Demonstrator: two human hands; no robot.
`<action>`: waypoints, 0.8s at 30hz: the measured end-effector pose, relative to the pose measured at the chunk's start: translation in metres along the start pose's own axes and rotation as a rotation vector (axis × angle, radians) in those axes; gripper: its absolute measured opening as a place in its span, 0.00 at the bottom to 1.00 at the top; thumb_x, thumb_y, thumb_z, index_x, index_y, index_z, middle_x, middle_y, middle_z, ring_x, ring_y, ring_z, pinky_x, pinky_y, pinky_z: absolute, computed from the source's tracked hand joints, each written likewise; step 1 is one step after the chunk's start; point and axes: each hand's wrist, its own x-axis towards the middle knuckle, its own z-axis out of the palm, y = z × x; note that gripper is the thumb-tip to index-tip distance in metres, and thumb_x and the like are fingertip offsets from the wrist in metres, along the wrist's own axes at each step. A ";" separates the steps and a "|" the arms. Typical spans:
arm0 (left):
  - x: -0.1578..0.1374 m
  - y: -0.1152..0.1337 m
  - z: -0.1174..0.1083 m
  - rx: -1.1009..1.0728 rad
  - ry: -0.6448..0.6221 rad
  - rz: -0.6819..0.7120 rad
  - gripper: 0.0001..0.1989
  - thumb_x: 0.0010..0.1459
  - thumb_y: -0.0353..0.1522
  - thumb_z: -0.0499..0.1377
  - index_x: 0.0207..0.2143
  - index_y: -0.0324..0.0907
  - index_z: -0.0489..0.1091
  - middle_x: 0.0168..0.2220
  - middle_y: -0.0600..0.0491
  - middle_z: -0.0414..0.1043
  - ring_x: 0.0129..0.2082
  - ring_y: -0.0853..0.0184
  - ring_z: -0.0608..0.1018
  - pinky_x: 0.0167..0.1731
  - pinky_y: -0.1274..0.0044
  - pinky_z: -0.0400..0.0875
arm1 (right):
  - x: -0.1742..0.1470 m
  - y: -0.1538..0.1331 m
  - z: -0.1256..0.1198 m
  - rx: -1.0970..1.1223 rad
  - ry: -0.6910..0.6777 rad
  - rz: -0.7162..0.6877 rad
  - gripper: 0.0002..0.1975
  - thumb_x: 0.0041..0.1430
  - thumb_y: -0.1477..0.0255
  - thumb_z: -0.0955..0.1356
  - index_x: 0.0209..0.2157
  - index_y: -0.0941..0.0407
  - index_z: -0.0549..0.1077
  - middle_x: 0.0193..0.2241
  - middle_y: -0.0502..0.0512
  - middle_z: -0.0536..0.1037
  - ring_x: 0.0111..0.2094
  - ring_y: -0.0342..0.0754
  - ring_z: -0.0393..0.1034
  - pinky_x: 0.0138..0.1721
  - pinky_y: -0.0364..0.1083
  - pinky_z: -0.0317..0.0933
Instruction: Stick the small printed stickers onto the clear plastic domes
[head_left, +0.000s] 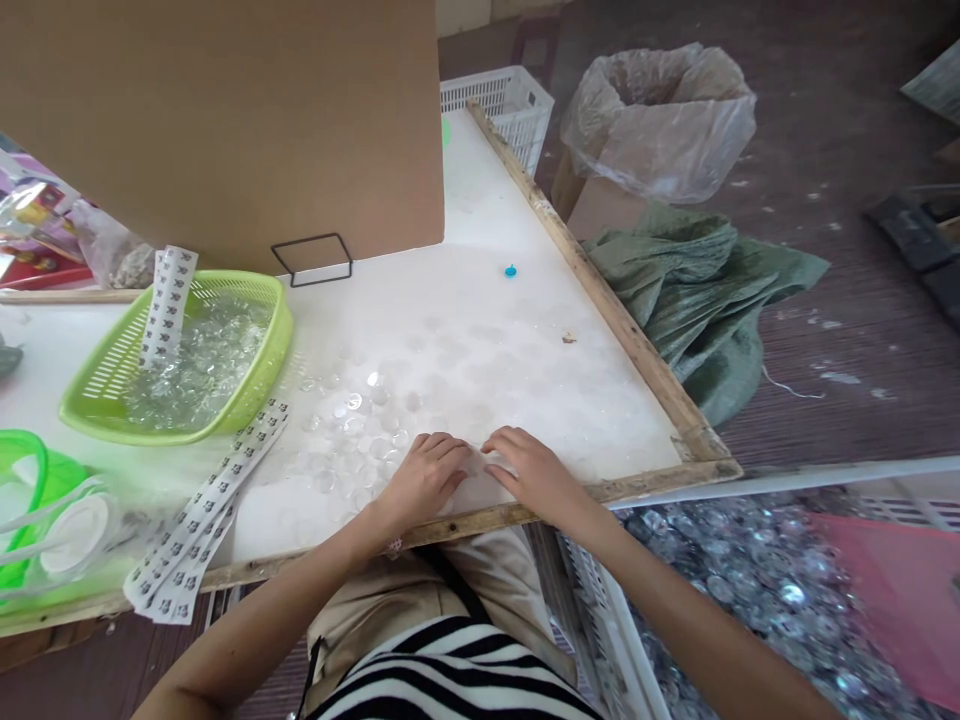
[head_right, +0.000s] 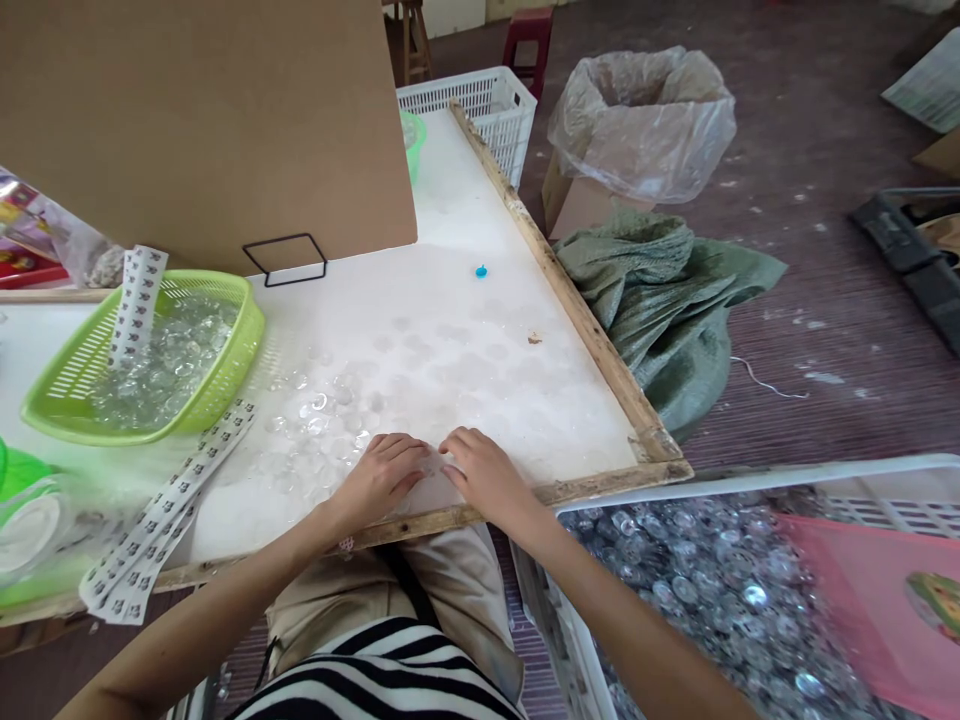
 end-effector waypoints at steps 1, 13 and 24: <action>-0.002 -0.001 0.000 0.002 0.010 0.002 0.15 0.63 0.25 0.56 0.52 0.41 0.67 0.51 0.47 0.74 0.53 0.58 0.72 0.52 0.65 0.66 | 0.004 -0.003 0.005 -0.014 -0.007 -0.037 0.09 0.62 0.78 0.67 0.43 0.56 0.71 0.43 0.57 0.74 0.47 0.53 0.68 0.49 0.51 0.63; -0.015 -0.030 -0.009 0.069 0.187 -0.035 0.11 0.65 0.29 0.56 0.50 0.42 0.68 0.54 0.45 0.71 0.54 0.56 0.72 0.52 0.62 0.70 | 0.007 0.001 0.016 -0.168 0.063 -0.145 0.02 0.61 0.76 0.70 0.37 0.56 0.74 0.41 0.58 0.73 0.44 0.53 0.67 0.46 0.51 0.64; 0.018 -0.083 -0.022 -0.056 0.310 -0.237 0.11 0.64 0.23 0.53 0.43 0.41 0.73 0.43 0.47 0.77 0.47 0.58 0.76 0.48 0.64 0.73 | 0.006 0.003 0.019 -0.248 0.069 -0.179 0.03 0.63 0.75 0.68 0.34 0.56 0.73 0.40 0.56 0.75 0.42 0.51 0.69 0.43 0.50 0.62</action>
